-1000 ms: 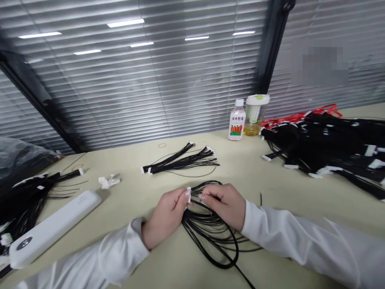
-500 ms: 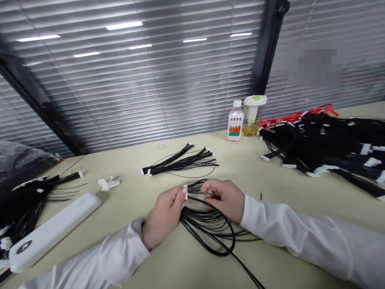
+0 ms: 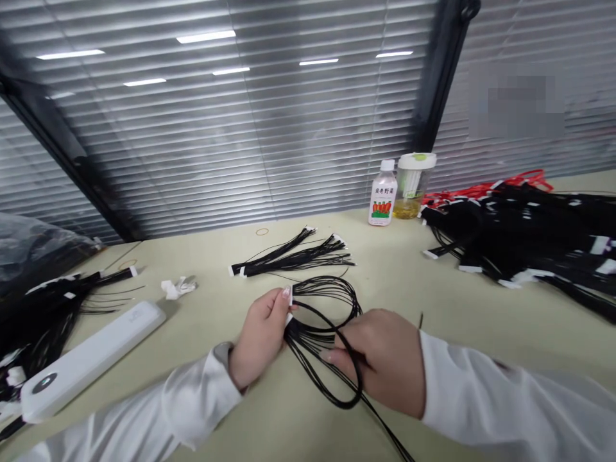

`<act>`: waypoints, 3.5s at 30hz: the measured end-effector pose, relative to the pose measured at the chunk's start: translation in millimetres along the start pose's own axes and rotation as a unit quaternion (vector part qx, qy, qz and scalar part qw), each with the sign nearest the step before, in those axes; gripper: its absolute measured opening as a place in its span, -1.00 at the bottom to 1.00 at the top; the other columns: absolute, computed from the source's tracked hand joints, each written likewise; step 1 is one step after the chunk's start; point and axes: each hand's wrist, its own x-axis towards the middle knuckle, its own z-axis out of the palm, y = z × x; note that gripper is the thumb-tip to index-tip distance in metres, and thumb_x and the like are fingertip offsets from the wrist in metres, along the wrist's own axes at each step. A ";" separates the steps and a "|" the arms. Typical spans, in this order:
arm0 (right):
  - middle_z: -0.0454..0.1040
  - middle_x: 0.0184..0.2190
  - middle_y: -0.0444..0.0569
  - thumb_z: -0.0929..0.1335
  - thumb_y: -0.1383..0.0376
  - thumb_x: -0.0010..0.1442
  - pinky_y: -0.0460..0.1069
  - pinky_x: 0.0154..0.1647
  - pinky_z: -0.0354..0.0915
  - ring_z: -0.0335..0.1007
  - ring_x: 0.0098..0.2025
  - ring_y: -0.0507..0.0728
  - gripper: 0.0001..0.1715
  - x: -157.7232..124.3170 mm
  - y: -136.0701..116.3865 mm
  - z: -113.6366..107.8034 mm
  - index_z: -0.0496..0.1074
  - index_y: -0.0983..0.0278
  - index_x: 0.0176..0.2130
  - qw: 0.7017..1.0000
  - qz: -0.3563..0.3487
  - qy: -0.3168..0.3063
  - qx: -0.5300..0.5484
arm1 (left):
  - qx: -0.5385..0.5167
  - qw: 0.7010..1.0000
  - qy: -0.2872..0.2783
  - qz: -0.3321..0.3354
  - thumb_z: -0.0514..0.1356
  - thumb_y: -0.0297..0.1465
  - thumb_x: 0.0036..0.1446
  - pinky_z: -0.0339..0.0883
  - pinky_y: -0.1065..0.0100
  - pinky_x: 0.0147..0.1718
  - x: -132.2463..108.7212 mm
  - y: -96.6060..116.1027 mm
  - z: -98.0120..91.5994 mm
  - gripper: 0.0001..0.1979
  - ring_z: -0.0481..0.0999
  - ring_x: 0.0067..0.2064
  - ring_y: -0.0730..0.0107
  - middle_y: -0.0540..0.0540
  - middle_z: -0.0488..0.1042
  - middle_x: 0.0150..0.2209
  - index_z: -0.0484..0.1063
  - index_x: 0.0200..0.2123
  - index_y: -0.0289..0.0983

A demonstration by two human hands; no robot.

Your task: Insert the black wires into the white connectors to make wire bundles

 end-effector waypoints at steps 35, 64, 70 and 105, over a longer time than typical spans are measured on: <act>0.32 -0.60 -0.17 0.20 0.26 0.15 -0.16 -0.46 0.04 0.13 -0.53 -0.05 -0.75 9.2 10.8 28.8 0.36 0.26 -0.48 0.988 -0.037 -0.044 0.143 | 0.034 0.999 -0.032 0.027 -0.10 -0.14 0.12 0.04 0.56 -0.65 -3.9 1.4 0.8 -0.60 0.12 -0.64 0.63 0.10 0.12 -0.67 0.22 -0.54 -0.33; 0.18 -0.60 -0.16 0.27 0.39 -0.04 -0.14 -0.55 -0.02 0.05 -0.58 -0.06 -0.87 10.2 11.4 20.9 0.37 0.29 -0.56 0.997 -0.038 0.023 0.068 | 0.032 0.999 -0.041 -0.007 -0.10 -0.09 0.10 0.05 0.54 -0.71 -4.7 1.3 2.9 -0.58 0.15 -0.70 0.61 0.09 0.13 -0.68 0.22 -0.52 -0.32; 0.29 -0.58 -0.17 0.27 0.37 -0.04 -0.14 -0.50 0.01 0.15 -0.52 -0.04 -0.93 6.0 5.7 18.9 0.35 0.26 -0.46 0.995 -0.008 -0.014 0.099 | 0.037 0.999 -0.006 0.025 -0.08 -0.13 0.11 0.05 0.55 -0.67 -4.1 1.6 2.1 -0.61 0.13 -0.64 0.62 0.07 0.16 -0.65 0.20 -0.56 -0.32; 0.44 -0.52 -0.11 0.16 0.33 0.18 -0.13 -0.49 0.04 0.27 -0.50 -0.02 -0.74 9.2 -3.7 24.6 0.38 0.26 -0.39 0.992 -0.037 0.015 0.120 | 0.019 0.997 0.046 0.060 -0.12 -0.19 0.15 0.06 0.58 -0.64 -9.1 4.8 2.3 -0.65 0.13 -0.62 0.63 0.08 0.16 -0.64 0.16 -0.54 -0.31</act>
